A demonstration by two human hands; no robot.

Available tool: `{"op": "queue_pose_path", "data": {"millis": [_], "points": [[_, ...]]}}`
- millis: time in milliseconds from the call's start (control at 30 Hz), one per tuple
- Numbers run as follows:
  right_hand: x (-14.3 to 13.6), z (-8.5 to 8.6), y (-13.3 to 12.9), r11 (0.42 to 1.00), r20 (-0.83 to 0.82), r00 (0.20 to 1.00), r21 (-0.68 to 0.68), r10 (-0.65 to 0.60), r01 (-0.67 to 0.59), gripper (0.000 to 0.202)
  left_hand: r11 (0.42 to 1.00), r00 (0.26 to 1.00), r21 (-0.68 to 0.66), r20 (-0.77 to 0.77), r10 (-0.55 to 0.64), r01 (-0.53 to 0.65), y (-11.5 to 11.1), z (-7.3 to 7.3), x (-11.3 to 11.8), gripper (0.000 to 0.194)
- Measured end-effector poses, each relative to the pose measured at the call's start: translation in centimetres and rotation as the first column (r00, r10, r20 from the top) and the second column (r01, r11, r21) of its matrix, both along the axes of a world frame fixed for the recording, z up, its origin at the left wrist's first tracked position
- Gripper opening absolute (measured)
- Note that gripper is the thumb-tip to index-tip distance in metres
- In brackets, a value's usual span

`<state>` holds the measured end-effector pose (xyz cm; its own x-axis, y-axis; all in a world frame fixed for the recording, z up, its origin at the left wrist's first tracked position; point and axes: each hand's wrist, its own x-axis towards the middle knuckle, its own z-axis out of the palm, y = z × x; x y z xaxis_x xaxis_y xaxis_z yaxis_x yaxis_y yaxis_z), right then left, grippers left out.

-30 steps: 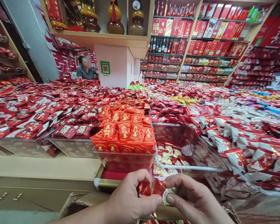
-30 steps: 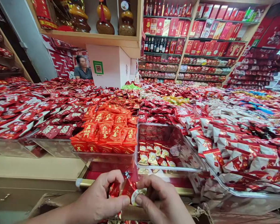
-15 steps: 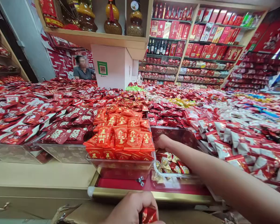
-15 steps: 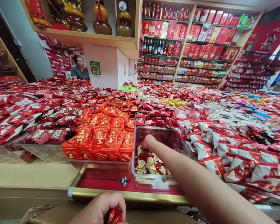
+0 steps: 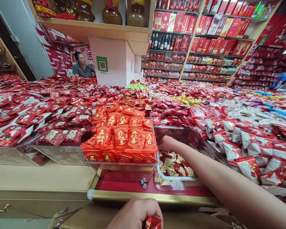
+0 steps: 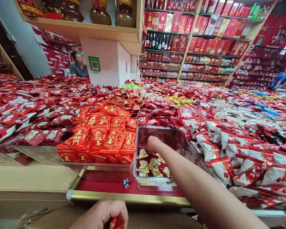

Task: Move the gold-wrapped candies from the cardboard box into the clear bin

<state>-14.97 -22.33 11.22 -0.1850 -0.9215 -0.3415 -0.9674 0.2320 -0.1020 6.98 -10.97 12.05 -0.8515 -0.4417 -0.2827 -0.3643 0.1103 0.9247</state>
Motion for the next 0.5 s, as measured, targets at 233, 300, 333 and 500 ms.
{"op": "queue_pose_path", "data": {"millis": [233, 300, 333, 500], "points": [[-1.2, 0.8, 1.1, 0.978, 0.013, 1.000, 0.209, 0.004, -0.006, 0.019, 0.998, 0.995, -0.063, 0.092, 0.036, -0.031, 0.7, 1.1, -0.1, 0.024], [-1.2, 0.7, 1.4, 0.962, 0.051, 0.999, 0.272, -0.004, -0.010, 0.023, 0.997, 0.993, -0.054, 0.108, 0.053, -0.047, 0.9, 1.2, -0.1, 0.023], [-1.2, 0.7, 1.5, 0.956, 0.067, 0.998, 0.294, -0.008, -0.013, 0.027, 0.997, 0.992, -0.047, 0.113, 0.060, -0.055, 1.0, 1.2, -0.1, 0.023], [-1.2, 0.1, 1.7, 0.936, 0.158, 0.987, 0.345, 0.014, -0.068, 0.039, 0.997, 0.987, -0.047, 0.142, 0.075, -0.069, 1.2, 1.7, -0.3, 0.020]]}}
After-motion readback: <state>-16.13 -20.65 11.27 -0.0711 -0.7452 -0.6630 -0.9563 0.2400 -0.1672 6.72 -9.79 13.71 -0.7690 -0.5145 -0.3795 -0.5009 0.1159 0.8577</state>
